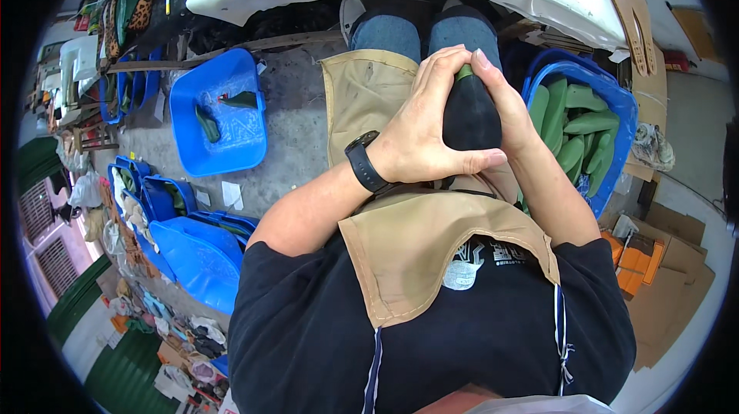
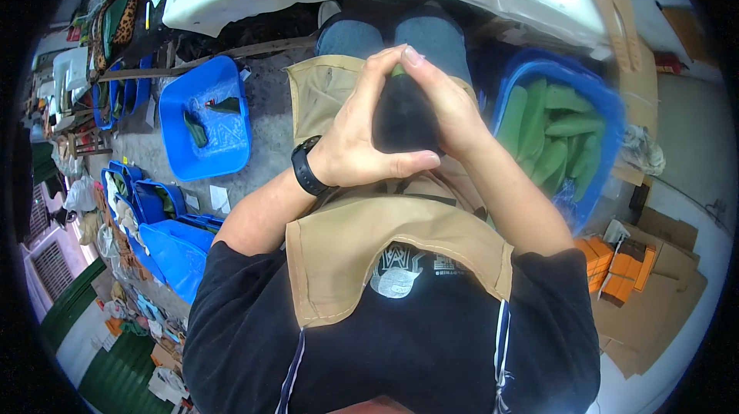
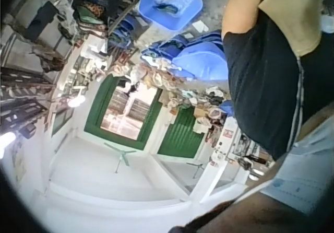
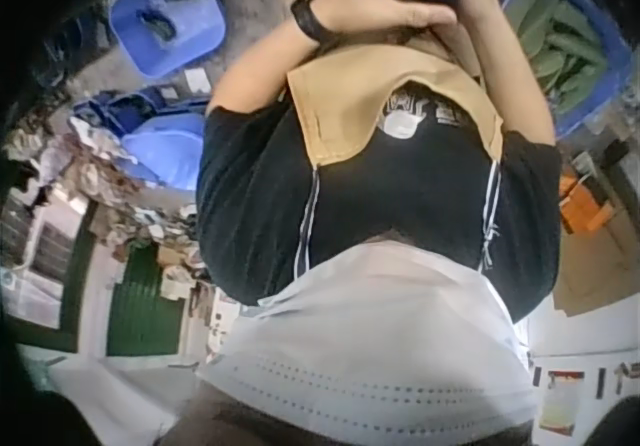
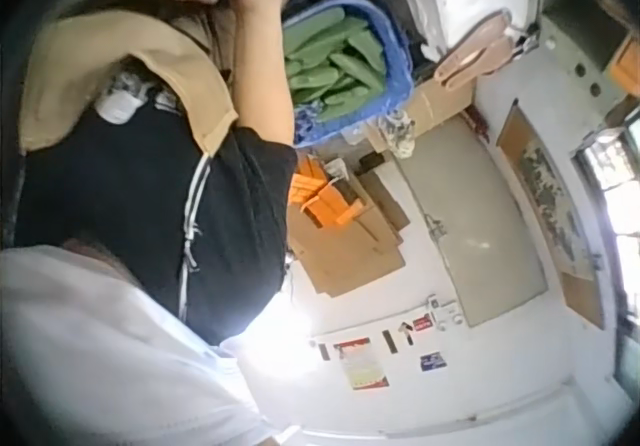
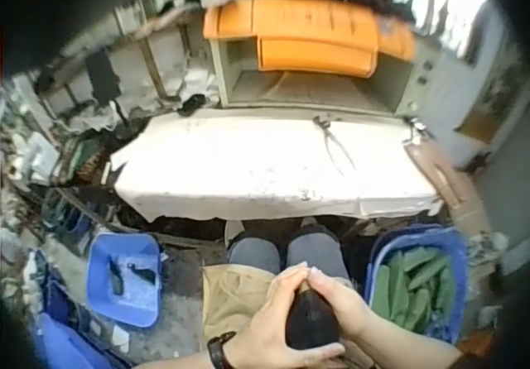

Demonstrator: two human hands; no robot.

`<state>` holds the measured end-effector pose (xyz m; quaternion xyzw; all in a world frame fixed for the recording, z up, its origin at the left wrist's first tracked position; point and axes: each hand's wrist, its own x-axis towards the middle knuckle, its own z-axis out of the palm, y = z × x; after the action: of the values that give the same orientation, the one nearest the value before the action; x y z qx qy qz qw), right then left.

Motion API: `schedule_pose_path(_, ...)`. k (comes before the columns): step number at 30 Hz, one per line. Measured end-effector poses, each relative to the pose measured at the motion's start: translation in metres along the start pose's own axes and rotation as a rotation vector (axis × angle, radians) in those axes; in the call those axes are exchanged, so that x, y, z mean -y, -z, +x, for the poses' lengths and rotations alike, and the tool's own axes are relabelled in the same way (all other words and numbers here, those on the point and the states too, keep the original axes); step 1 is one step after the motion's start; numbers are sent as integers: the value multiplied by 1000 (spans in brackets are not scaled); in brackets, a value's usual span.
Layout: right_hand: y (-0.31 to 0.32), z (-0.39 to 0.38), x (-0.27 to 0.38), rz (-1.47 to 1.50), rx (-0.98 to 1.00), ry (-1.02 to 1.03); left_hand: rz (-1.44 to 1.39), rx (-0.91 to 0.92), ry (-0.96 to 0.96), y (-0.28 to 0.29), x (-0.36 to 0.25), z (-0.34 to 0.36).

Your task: Recorder is assembling or repairing shoes by applying adhesive and using tools to secure parts.

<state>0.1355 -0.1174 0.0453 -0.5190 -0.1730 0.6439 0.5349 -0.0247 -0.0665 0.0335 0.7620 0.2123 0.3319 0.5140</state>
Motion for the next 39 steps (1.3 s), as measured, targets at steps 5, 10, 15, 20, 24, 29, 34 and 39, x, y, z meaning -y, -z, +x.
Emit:
schedule_pose_path(5, 6, 7, -10, 13, 20, 59, -86, 35, 73, 12, -9, 10)
schedule_pose_path(10, 4, 35, 26, -103, 106, 366, -55, 67, -140, 66, -58, 70)
schedule_pose_path(15, 14, 66, 90, -536, -196, 636, 548, -107, -687, 98, -77, 123)
schedule_pose_path(20, 44, 169, 121, -1379, -704, 882, 862, 16, -550, 125, 42, 132)
schedule_pose_path(24, 62, 200, 125, -1557, -821, 627, 843, -42, -275, 112, 49, 127)
schedule_pose_path(29, 63, 212, 134, -1642, -771, 653, 498, -244, 86, 105, 52, 151)
schedule_pose_path(34, 64, 218, 126, -1729, -759, 618, 141, -281, 450, 131, 69, 196)
schedule_pose_path(39, 54, 217, 147, -1759, -733, 604, 107, -281, 709, 151, 60, 269)
